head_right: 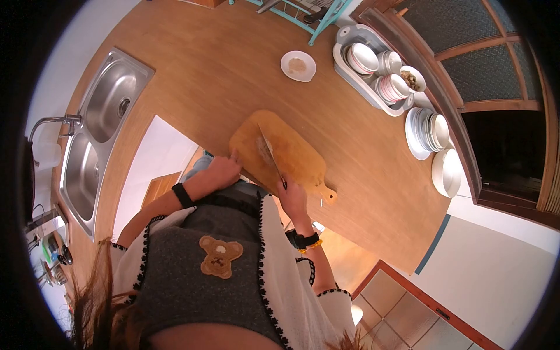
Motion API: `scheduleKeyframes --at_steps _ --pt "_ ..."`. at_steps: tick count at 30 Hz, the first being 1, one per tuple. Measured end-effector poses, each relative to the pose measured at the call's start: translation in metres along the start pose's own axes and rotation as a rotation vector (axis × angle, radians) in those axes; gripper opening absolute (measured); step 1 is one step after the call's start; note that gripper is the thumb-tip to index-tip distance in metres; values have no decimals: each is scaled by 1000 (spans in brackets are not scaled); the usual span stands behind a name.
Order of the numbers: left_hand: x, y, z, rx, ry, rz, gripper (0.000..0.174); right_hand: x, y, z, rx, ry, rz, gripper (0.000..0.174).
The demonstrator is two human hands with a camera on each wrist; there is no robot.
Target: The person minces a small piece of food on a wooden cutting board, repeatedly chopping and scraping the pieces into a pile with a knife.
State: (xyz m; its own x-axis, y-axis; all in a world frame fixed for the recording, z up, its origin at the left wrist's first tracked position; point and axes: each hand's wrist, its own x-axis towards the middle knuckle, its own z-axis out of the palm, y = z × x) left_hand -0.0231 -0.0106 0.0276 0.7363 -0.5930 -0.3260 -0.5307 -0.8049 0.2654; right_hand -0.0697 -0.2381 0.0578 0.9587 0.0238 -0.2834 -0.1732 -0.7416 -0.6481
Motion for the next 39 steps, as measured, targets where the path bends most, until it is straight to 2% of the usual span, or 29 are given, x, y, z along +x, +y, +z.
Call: scheduleKeyframes --at_steps 5,9,12,14,15,17,21,24,27,29,33,36,39 --pt "-3 -2 4 -10 35 25 29 -6 -11 -5 115 0 61 28" --pt "-4 -1 3 16 70 3 29 -2 3 -1 99 71 56 28" --pt "-4 0 5 14 64 -12 29 0 7 3 39 73 150 26" --pt "-4 0 1 28 62 15 30 -1 9 12 -19 128 6 25" --pt "-4 0 1 29 63 16 30 -2 7 13 -19 129 5 25" --pt "-4 -1 3 29 74 0 30 -4 2 15 -3 37 -46 24" --pt "-5 -2 1 37 41 20 30 -3 -1 16 -28 22 -8 23" --pt "-6 -1 1 22 96 25 30 -2 0 16 18 23 9 22" --pt "-3 -2 -3 -11 5 0 30 0 -4 11 -45 19 -71 22" --pt "-6 -2 1 16 46 16 30 0 -7 11 48 -12 -3 22" --pt "-3 -2 0 18 35 8 29 2 0 14 -36 -9 -45 23" --pt "-5 -3 0 13 19 6 29 1 -4 13 18 -29 18 23" --pt "-3 -2 0 15 36 6 29 0 -5 10 -23 -22 -46 23"
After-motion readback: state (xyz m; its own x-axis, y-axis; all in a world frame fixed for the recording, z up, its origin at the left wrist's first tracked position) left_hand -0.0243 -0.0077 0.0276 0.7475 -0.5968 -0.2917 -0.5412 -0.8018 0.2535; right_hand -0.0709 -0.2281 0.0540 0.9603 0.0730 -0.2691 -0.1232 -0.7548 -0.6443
